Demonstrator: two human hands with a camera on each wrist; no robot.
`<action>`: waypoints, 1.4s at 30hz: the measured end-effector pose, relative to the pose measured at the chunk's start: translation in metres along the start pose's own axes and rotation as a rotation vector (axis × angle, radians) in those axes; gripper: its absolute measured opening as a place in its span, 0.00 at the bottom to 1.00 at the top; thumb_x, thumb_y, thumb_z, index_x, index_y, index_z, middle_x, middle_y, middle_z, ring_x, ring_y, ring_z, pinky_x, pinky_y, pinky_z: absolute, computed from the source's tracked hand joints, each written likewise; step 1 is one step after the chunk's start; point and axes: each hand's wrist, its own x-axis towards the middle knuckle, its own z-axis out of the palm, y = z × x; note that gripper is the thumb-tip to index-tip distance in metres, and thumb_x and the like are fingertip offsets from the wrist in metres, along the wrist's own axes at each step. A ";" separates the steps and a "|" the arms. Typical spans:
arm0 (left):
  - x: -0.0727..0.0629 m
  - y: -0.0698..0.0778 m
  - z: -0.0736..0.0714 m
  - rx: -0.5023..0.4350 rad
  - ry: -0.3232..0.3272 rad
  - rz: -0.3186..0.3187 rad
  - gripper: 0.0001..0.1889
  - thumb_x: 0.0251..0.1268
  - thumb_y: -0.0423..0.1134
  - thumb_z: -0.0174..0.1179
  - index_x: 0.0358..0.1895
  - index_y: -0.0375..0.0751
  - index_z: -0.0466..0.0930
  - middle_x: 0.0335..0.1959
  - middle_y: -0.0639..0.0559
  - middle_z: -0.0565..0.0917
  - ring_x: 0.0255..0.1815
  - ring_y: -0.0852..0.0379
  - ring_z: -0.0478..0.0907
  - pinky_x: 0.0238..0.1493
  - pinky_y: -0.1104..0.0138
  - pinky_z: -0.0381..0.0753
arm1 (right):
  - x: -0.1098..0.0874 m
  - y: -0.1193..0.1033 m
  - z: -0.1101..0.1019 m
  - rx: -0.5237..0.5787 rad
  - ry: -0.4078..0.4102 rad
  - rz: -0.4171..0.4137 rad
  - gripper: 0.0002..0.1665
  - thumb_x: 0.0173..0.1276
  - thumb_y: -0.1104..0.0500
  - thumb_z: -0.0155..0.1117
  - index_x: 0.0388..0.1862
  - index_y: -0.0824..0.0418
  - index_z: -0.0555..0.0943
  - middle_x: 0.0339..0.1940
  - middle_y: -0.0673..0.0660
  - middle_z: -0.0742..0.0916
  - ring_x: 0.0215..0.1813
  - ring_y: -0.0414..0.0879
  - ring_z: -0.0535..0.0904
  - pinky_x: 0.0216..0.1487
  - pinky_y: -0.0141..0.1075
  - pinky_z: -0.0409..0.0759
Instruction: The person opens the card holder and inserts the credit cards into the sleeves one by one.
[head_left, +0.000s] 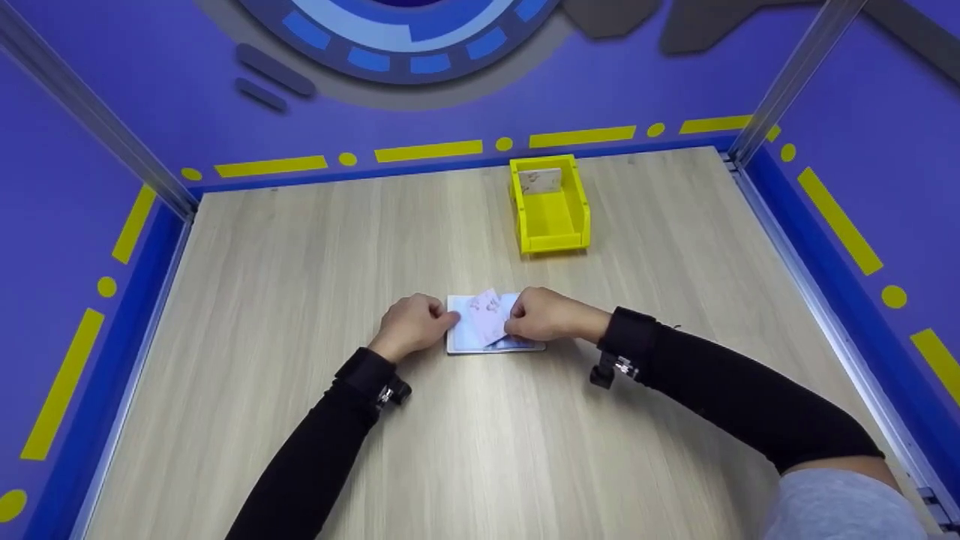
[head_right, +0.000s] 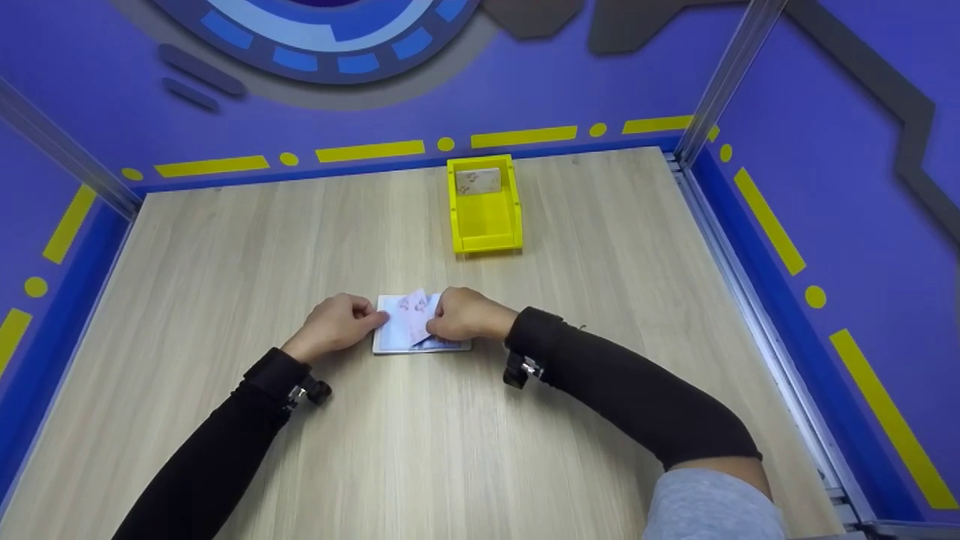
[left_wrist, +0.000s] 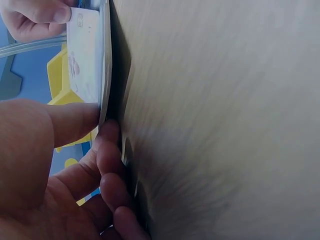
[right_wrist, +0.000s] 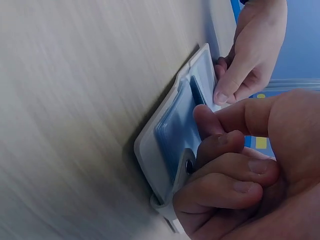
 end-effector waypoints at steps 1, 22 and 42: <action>0.000 0.000 0.000 -0.002 -0.004 -0.001 0.22 0.76 0.55 0.67 0.22 0.54 0.77 0.21 0.60 0.73 0.26 0.56 0.71 0.30 0.64 0.64 | 0.001 -0.001 0.001 -0.004 -0.003 0.002 0.26 0.75 0.53 0.65 0.14 0.50 0.76 0.13 0.43 0.69 0.18 0.38 0.62 0.24 0.33 0.58; 0.000 -0.001 -0.001 -0.013 -0.021 0.009 0.22 0.76 0.56 0.67 0.22 0.54 0.76 0.20 0.61 0.73 0.25 0.57 0.70 0.29 0.64 0.64 | 0.006 -0.013 0.011 -0.005 0.025 0.034 0.22 0.76 0.50 0.69 0.19 0.51 0.82 0.16 0.44 0.73 0.22 0.41 0.67 0.27 0.34 0.62; 0.001 0.000 -0.002 0.004 -0.045 -0.007 0.22 0.76 0.59 0.67 0.23 0.54 0.76 0.23 0.60 0.74 0.27 0.57 0.72 0.31 0.63 0.65 | 0.011 -0.022 0.020 -0.106 0.149 -0.099 0.16 0.76 0.51 0.70 0.27 0.56 0.88 0.23 0.46 0.79 0.30 0.43 0.73 0.33 0.34 0.68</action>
